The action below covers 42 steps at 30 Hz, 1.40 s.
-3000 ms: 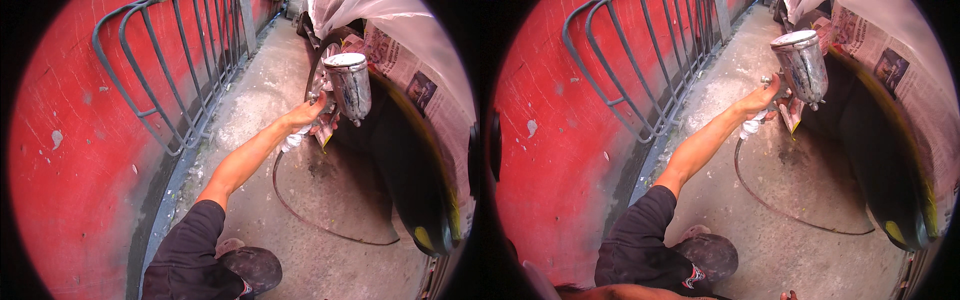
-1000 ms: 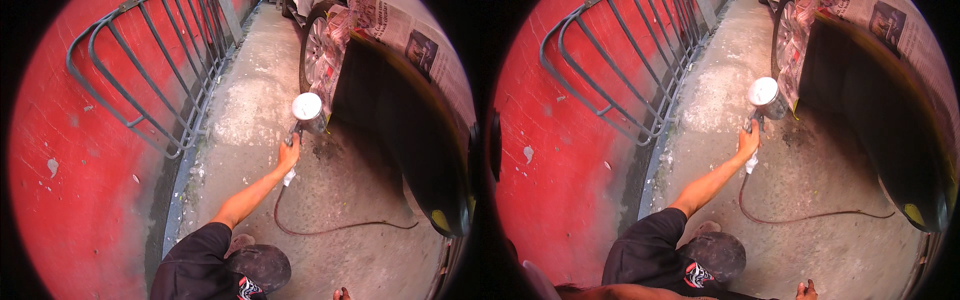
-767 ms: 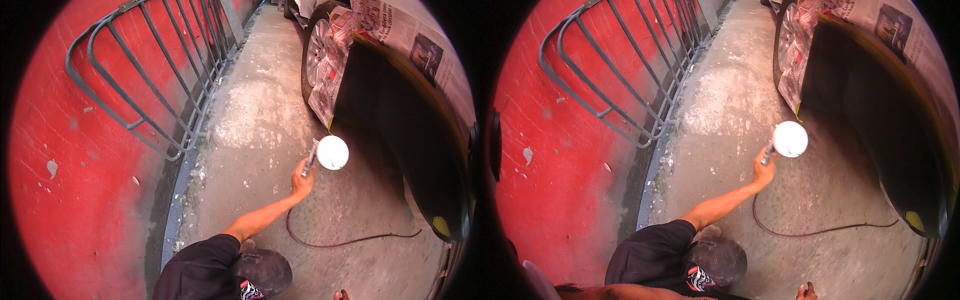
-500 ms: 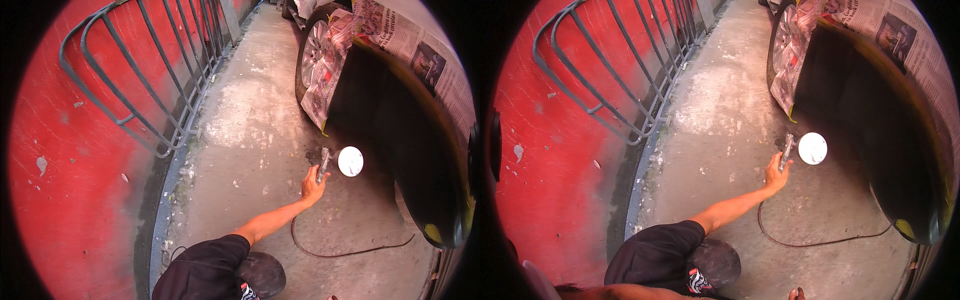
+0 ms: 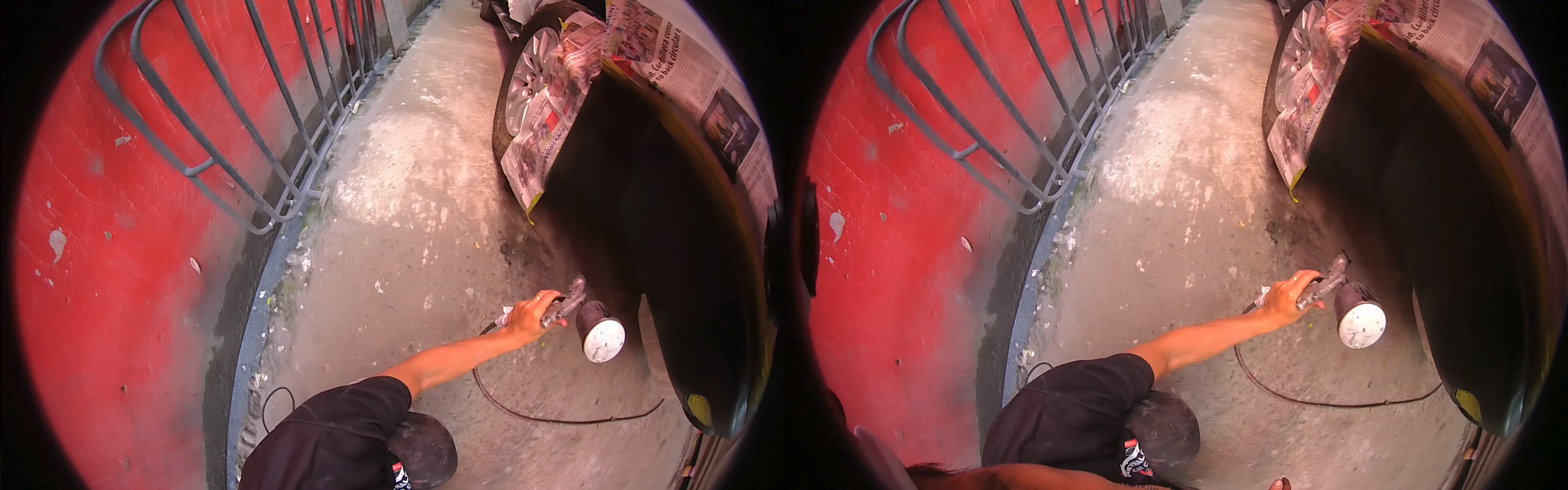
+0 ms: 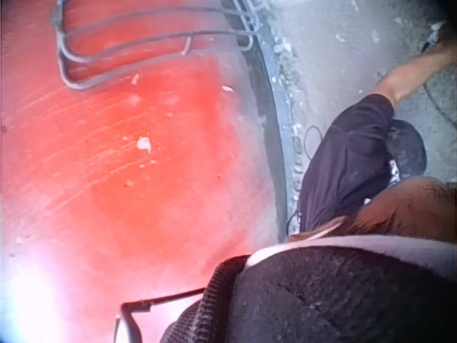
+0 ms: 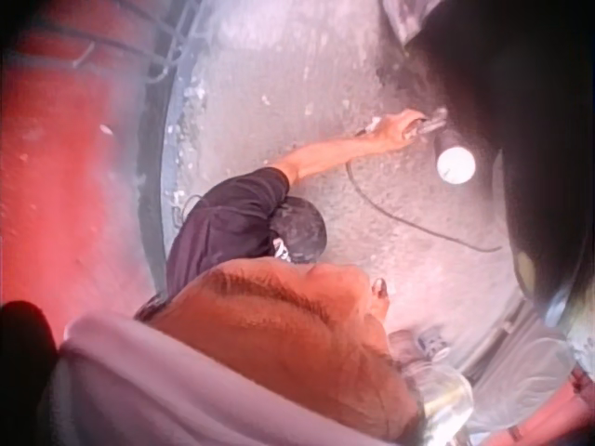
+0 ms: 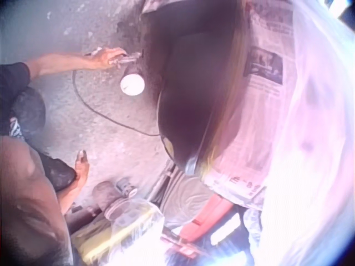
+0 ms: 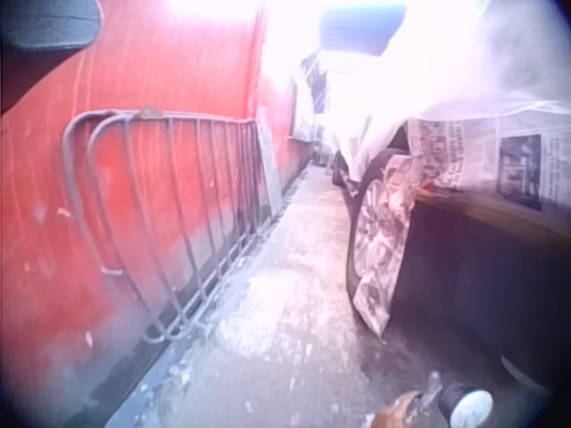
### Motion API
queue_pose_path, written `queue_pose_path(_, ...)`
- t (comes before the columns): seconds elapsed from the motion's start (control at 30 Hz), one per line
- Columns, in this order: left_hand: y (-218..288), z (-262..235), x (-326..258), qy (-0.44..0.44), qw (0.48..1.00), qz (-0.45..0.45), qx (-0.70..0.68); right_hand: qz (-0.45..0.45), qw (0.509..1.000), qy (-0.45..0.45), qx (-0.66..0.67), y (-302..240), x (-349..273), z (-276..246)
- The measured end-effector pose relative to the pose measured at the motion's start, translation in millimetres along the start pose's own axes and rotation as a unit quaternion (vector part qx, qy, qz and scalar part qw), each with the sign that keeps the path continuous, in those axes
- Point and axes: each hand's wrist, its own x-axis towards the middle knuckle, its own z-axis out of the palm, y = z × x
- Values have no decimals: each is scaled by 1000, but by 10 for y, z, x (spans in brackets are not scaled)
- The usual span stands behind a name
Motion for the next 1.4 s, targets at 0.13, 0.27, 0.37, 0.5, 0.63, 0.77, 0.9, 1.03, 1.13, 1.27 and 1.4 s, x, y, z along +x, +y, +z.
queue_pose_path(0.13, -22, -191, 17, 51, 996, -75, 26, -4, 1000, -11, 18, 10, -27, -17)
queue_pose_path(0.27, -43, -397, 49, 139, 985, -93, 44, -8, 1000, -16, 16, -85, -32, -58)
queue_pose_path(0.37, -81, -459, 79, 122, 988, -90, 19, -11, 1000, -16, 4, -134, 14, -85)
queue_pose_path(0.5, -119, -515, 60, -12, 999, -11, -44, -15, 1000, -17, -9, -162, 63, -71)
queue_pose_path(0.63, 124, -627, 96, -110, 986, 2, -123, -11, 1000, -19, -11, -111, 73, -39)
queue_pose_path(0.77, -53, -672, 159, -24, 983, 40, -176, -14, 999, -33, -17, -107, 68, -21)
queue_pose_path(0.9, 24, -916, 587, 104, 985, -66, -117, -51, 996, -8, 71, 450, 227, 187)
queue_pose_path(1.03, 183, -1125, 809, 126, 966, -199, -105, -63, 998, 27, -11, 53, 70, 86)
queue_pose_path(1.13, 262, -1257, 766, 76, 965, -222, -114, -60, 996, 47, -48, -215, -60, -25)
queue_pose_path(1.27, 555, -1439, 836, 105, 964, -197, -143, -50, 997, 44, -39, -454, -217, -147)
queue_pose_path(1.4, 655, -1631, 1100, 140, 960, -213, -120, -7, 998, 35, -44, -589, -336, -244)
